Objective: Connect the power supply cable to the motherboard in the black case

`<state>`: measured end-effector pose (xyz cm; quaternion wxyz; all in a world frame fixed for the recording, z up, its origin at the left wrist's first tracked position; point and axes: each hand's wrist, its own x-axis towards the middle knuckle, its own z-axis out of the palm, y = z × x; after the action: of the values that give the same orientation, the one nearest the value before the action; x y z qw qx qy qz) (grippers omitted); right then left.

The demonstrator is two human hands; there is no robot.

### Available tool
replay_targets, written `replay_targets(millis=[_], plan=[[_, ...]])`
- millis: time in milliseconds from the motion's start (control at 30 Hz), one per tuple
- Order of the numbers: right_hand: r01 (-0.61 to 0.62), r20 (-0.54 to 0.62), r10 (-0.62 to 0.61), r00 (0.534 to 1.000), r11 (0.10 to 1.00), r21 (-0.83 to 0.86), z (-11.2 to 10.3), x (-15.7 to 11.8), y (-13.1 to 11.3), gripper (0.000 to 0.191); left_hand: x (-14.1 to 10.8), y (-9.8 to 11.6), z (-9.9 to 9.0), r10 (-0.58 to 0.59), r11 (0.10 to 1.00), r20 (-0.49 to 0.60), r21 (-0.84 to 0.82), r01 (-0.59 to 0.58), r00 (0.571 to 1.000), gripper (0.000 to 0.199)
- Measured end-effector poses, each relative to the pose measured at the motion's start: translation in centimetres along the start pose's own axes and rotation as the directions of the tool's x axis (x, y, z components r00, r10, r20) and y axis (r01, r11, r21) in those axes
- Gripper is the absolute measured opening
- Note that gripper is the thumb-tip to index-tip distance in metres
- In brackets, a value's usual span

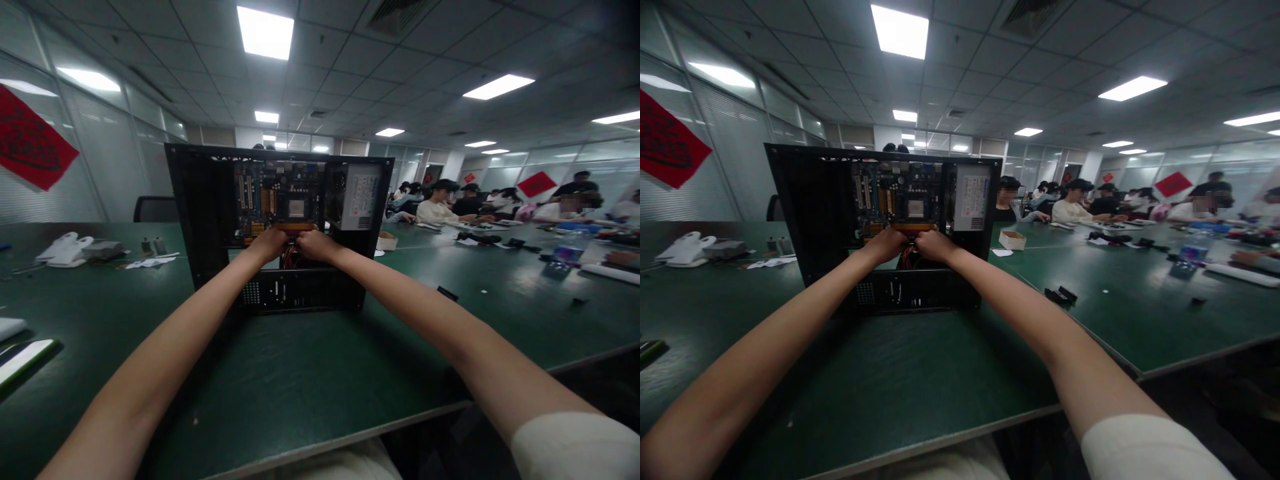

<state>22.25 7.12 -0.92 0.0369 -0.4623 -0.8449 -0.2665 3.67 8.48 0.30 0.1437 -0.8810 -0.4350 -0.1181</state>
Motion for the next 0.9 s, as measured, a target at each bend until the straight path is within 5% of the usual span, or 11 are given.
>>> replay_targets(millis=[233,900], plan=[[0.016,0.027,-0.015,1.000,0.998,-0.058,-0.5,0.0,-0.4,0.036,-0.6,0.1,-0.1,0.007,1.000,-0.016,-0.025,-0.007,1.000,0.033],[-0.108,-0.001,0.110,0.994,0.984,0.139,-0.2,0.2,-0.3,0.028,-0.8,0.9,-0.7,-0.045,0.999,-0.016,0.007,0.045,0.999,0.033]])
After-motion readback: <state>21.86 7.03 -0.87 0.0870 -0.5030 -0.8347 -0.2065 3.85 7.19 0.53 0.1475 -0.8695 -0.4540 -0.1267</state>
